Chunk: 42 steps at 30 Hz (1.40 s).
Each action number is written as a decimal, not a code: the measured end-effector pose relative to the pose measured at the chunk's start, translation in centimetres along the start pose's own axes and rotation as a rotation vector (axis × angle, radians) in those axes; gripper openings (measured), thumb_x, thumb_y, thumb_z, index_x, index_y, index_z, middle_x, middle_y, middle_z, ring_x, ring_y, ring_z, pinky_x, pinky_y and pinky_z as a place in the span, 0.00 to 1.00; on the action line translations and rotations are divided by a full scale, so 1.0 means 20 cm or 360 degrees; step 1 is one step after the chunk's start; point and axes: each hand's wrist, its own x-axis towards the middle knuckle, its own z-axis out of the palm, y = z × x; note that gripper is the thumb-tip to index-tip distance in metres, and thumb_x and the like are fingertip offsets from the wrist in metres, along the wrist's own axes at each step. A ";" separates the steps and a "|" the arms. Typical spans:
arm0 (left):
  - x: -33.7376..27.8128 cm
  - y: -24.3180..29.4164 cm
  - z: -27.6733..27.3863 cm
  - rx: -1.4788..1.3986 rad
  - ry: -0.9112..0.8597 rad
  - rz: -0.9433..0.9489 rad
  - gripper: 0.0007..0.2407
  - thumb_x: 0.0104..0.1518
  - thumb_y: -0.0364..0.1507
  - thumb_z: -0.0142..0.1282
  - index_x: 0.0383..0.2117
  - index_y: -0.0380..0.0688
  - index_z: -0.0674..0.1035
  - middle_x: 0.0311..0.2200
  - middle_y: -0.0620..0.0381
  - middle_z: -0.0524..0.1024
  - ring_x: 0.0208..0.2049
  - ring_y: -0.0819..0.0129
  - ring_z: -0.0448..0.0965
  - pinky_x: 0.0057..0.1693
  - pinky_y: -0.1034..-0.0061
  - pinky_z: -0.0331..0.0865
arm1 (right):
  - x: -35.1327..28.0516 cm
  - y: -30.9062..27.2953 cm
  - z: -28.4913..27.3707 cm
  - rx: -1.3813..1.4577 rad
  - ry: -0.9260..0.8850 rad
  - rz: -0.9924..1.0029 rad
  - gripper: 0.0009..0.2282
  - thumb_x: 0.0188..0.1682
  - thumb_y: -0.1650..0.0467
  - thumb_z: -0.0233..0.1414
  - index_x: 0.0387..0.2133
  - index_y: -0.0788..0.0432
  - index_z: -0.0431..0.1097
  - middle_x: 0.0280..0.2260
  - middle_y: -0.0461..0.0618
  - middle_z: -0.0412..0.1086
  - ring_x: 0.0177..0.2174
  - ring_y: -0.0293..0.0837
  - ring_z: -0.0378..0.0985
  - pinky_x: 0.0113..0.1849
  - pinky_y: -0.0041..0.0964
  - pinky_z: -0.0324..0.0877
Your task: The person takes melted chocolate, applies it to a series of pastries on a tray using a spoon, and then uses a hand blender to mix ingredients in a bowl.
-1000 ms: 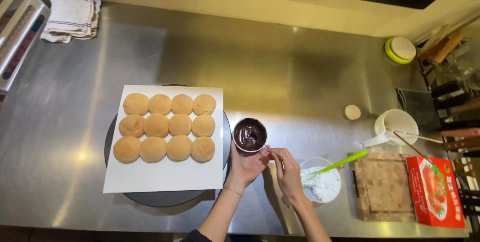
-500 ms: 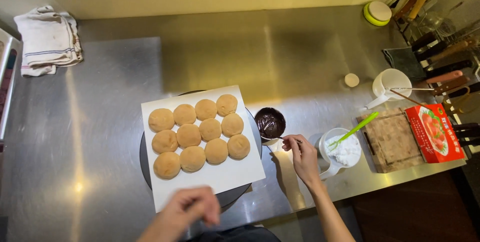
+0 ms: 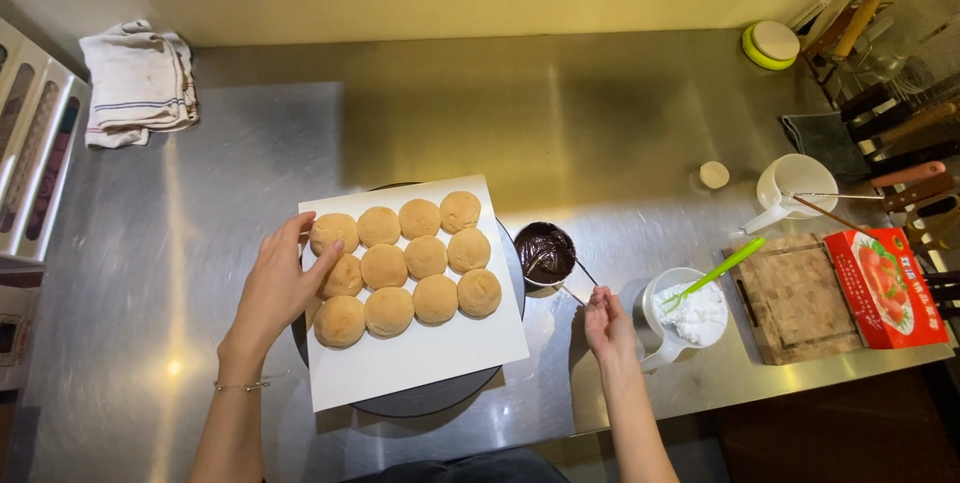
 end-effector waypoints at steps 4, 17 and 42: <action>0.04 -0.01 0.00 -0.0005 0.0032 -0.0023 0.32 0.68 0.41 0.69 0.73 0.31 0.75 0.62 0.30 0.81 0.64 0.36 0.82 0.64 0.51 0.80 | -0.15 0.01 0.16 0.0311 0.0140 0.0326 0.08 0.69 0.75 0.47 0.50 0.68 0.75 0.41 0.55 0.81 0.37 0.42 0.87 0.41 0.29 0.89; 0.25 -0.06 -0.02 0.0192 -0.0149 -0.0029 0.32 0.50 0.43 0.82 0.62 0.42 0.85 0.58 0.45 0.86 0.59 0.44 0.88 0.65 0.50 0.79 | -0.85 -0.12 0.81 0.0336 -0.0416 0.0327 0.05 0.62 0.82 0.55 0.47 0.72 0.75 0.40 0.52 0.74 0.39 0.41 0.80 0.41 0.24 0.80; 0.17 -0.55 -0.03 -0.2477 0.0141 -0.0244 0.20 0.73 0.39 0.62 0.65 0.42 0.79 0.52 0.47 0.84 0.46 0.50 0.93 0.56 0.59 0.90 | -1.54 1.07 1.14 -0.2225 -0.2094 -0.2182 0.09 0.65 0.74 0.54 0.45 0.54 0.84 0.36 0.46 0.86 0.32 0.50 0.90 0.39 0.42 0.85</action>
